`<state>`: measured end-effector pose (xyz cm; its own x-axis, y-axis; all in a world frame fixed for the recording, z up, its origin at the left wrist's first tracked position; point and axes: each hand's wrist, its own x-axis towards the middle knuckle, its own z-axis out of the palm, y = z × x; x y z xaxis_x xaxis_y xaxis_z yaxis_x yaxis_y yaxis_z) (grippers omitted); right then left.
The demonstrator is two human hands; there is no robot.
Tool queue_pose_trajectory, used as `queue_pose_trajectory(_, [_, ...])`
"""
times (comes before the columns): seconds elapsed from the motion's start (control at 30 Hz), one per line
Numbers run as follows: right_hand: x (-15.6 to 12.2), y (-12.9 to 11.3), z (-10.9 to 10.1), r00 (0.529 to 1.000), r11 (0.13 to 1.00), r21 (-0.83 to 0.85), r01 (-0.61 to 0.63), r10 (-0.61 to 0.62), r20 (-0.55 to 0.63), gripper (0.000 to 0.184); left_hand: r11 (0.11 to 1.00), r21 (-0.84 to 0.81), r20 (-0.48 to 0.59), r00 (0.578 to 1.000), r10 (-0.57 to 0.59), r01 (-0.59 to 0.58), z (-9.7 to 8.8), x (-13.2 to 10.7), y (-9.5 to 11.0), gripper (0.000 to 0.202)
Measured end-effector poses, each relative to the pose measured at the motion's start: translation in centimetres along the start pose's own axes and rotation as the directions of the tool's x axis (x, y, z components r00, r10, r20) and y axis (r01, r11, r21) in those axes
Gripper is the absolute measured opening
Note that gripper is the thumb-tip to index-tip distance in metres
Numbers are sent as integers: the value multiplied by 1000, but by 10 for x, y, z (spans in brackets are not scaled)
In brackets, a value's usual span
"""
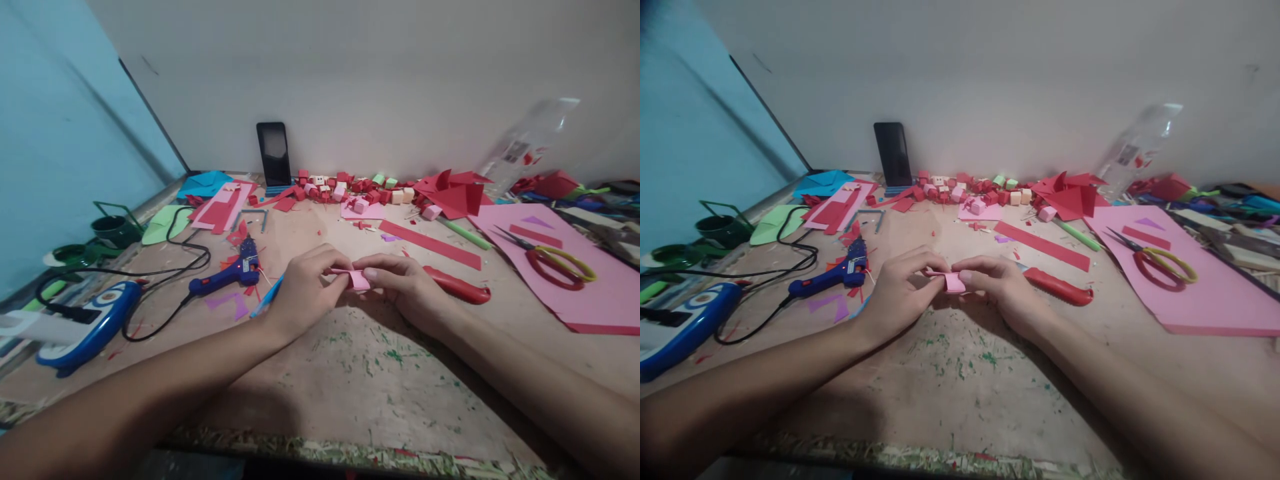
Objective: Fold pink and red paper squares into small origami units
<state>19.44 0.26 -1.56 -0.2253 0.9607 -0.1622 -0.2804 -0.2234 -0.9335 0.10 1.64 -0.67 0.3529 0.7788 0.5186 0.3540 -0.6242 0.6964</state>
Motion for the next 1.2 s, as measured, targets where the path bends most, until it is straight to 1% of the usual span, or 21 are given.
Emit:
queue_pose_trajectory(0.13, [0, -1, -1, 1000, 1000, -30, -6, 6, -12, 28, 998, 50, 35, 999, 41, -43, 0, -2, 2, 16])
queue_pose_trajectory(0.3, [1, -1, -1, 999, 999, -22, -27, 26, -22, 29, 996, 30, 61, 995, 77, -79, 1, -2, -4, 21])
queue_pose_trajectory(0.47, [3, 0, -3, 999, 1000, -5, -22, 22, 46, 25, 990, 44, 69, 989, 134, -137, 0, -3, -6, 21])
queue_pose_trajectory(0.6, [1, -3, -5, 992, 999, -19, -41, 43, 122, 24, 979, 88, 64, 982, 180, -185, 0, -5, -1, 13])
queue_pose_trajectory(0.67, [0, -4, -5, 989, 998, -30, -49, 53, 140, 25, 973, 116, 73, 978, 194, -201, 0, -6, 1, 8])
queue_pose_trajectory(0.73, [-1, -6, -4, 987, 998, -26, -62, 65, 144, 27, 967, 130, 77, 975, 209, -218, 0, -6, 1, 7])
queue_pose_trajectory(0.83, [-2, -8, -3, 985, 997, 14, -75, 72, 159, 28, 968, 109, 56, 974, 221, -226, 0, -5, -2, 14])
queue_pose_trajectory(1.0, [-1, -7, -3, 983, 998, 44, -41, 32, 183, 26, 973, 82, 24, 977, 213, -214, 1, -5, -5, 21])
queue_pose_trajectory(1.13, [1, -5, -4, 986, 998, 42, -49, 42, 163, 25, 964, 87, -7, 968, 252, -251, 2, -6, -5, 24])
queue_pose_trajectory(1.2, [1, -3, -4, 985, 998, 36, -52, 46, 164, 25, 957, 89, 2, 961, 277, -276, 2, -6, -4, 24])
